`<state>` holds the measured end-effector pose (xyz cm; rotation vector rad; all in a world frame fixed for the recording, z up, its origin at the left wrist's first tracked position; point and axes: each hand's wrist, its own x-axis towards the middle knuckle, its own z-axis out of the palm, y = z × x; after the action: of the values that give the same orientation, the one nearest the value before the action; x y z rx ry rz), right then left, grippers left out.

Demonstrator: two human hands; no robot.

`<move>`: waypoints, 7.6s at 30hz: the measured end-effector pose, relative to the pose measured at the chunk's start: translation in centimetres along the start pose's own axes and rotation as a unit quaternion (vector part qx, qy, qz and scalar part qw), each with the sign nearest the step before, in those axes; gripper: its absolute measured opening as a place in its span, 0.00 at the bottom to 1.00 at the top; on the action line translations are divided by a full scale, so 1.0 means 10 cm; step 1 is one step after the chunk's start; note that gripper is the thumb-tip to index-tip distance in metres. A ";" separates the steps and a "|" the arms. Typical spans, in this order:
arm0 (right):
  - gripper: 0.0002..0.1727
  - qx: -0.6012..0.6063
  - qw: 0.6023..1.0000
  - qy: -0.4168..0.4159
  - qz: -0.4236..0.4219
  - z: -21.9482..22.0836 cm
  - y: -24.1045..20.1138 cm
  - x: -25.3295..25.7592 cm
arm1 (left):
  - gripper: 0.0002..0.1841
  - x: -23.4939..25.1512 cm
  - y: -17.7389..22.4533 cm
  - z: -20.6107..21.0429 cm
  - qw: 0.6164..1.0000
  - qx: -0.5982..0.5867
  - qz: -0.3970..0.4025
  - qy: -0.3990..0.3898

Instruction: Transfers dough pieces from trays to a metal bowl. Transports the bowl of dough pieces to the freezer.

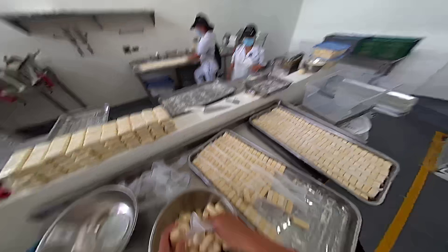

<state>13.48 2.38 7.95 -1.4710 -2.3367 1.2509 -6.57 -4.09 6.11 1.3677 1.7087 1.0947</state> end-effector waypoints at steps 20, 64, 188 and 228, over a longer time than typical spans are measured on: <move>0.30 -0.045 0.981 0.020 -0.185 0.35 -0.38 0.00 | 0.19 -0.08 0.06 0.14 0.918 -0.353 -0.177 0.026; 0.12 0.533 0.819 0.204 0.053 -0.91 0.79 -0.71 | 0.24 0.09 0.15 0.18 0.968 -0.222 -0.060 -0.098; 0.12 0.299 0.949 0.000 -0.101 -0.01 -0.23 0.07 | 0.32 0.01 -0.14 0.22 0.992 0.033 -0.011 -0.123; 0.27 0.146 0.976 0.133 0.090 -0.06 1.13 -0.72 | 0.25 0.01 -0.05 0.50 0.883 -0.300 -0.303 -0.198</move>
<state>25.44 -0.82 2.83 -1.6565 -1.7992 1.2794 -2.32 -3.05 3.61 0.5450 1.2083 0.7995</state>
